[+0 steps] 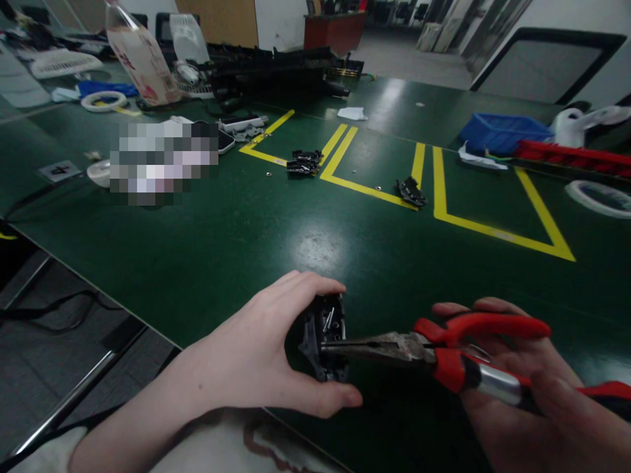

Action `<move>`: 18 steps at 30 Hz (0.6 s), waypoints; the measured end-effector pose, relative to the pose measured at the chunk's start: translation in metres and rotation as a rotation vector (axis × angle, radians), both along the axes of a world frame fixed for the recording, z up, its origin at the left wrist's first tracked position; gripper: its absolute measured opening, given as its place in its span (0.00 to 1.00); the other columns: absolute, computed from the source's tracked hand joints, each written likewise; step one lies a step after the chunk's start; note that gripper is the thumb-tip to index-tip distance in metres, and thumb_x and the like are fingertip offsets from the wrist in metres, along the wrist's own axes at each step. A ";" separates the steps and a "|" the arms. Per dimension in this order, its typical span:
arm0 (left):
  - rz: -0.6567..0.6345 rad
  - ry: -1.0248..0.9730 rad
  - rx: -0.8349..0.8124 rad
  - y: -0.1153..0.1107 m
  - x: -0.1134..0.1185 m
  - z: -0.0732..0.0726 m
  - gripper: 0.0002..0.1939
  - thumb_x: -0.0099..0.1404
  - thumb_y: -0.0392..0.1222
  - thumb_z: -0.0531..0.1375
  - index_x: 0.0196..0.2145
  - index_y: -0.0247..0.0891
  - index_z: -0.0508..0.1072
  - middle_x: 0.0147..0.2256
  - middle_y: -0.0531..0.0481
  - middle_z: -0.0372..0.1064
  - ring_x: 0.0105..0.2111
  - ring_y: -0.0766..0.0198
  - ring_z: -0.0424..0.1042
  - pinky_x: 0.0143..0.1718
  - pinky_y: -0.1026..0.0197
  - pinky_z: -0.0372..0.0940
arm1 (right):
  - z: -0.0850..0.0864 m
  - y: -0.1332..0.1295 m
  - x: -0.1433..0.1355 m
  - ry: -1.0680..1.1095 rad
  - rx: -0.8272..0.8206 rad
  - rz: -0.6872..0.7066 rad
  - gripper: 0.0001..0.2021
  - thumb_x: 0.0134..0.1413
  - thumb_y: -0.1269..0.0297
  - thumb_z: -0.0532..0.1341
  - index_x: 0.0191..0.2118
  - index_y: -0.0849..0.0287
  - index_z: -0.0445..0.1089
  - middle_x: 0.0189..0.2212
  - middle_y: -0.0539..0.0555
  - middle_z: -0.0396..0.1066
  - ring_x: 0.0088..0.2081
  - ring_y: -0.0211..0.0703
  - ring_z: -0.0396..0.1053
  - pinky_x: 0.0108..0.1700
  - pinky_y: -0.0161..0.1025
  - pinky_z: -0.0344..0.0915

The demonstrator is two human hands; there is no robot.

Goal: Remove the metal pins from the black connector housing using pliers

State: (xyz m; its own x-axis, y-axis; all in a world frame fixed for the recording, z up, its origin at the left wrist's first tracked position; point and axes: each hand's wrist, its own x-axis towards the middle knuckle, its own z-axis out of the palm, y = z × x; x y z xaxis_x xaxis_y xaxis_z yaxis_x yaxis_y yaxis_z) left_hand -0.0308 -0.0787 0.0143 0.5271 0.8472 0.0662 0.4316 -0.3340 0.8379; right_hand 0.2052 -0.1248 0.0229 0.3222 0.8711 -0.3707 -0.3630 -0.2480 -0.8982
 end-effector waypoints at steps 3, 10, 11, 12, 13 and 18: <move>0.017 -0.016 0.025 -0.001 -0.001 -0.001 0.35 0.52 0.48 0.72 0.55 0.44 0.66 0.51 0.52 0.68 0.49 0.58 0.70 0.49 0.57 0.67 | -0.001 0.001 0.002 -0.044 -0.015 -0.040 0.24 0.29 0.48 0.76 0.38 0.42 0.76 0.44 0.49 0.78 0.45 0.51 0.77 0.40 0.41 0.77; 0.031 -0.029 0.100 0.000 -0.002 0.000 0.37 0.51 0.51 0.73 0.55 0.43 0.65 0.50 0.52 0.68 0.48 0.60 0.70 0.49 0.59 0.66 | 0.000 0.003 0.005 -0.081 -0.014 -0.053 0.28 0.21 0.46 0.77 0.37 0.44 0.78 0.43 0.51 0.78 0.43 0.54 0.78 0.38 0.41 0.78; 0.031 -0.029 0.111 0.001 -0.002 0.000 0.37 0.51 0.51 0.73 0.55 0.42 0.65 0.50 0.52 0.68 0.48 0.59 0.70 0.49 0.58 0.66 | 0.001 0.003 0.003 -0.086 -0.005 -0.051 0.28 0.21 0.46 0.77 0.37 0.44 0.78 0.43 0.52 0.78 0.43 0.53 0.77 0.38 0.41 0.78; 0.029 -0.026 0.120 0.001 -0.002 0.000 0.36 0.51 0.51 0.73 0.55 0.42 0.66 0.50 0.51 0.69 0.48 0.59 0.70 0.50 0.58 0.66 | 0.002 0.004 0.001 -0.091 -0.001 -0.045 0.28 0.21 0.46 0.77 0.37 0.45 0.78 0.43 0.52 0.78 0.42 0.53 0.77 0.37 0.41 0.78; 0.028 -0.021 0.128 0.001 -0.002 0.000 0.36 0.51 0.51 0.73 0.55 0.41 0.66 0.50 0.51 0.69 0.48 0.59 0.70 0.50 0.58 0.66 | 0.003 0.005 -0.001 -0.095 0.001 -0.042 0.27 0.22 0.47 0.77 0.37 0.45 0.77 0.42 0.52 0.78 0.42 0.53 0.77 0.37 0.41 0.78; 0.025 -0.001 0.177 0.001 -0.002 0.001 0.36 0.52 0.53 0.72 0.55 0.39 0.67 0.50 0.48 0.71 0.49 0.57 0.71 0.50 0.56 0.66 | 0.006 0.003 -0.005 -0.077 0.025 -0.021 0.23 0.28 0.48 0.77 0.36 0.44 0.76 0.41 0.52 0.78 0.39 0.52 0.77 0.35 0.42 0.77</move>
State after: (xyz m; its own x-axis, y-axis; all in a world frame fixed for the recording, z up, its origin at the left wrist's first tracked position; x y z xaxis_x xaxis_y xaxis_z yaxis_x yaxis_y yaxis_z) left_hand -0.0327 -0.0777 0.0150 0.5058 0.8353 0.2156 0.4410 -0.4652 0.7675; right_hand 0.2000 -0.1216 0.0287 0.3671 0.8724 -0.3228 -0.2978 -0.2186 -0.9293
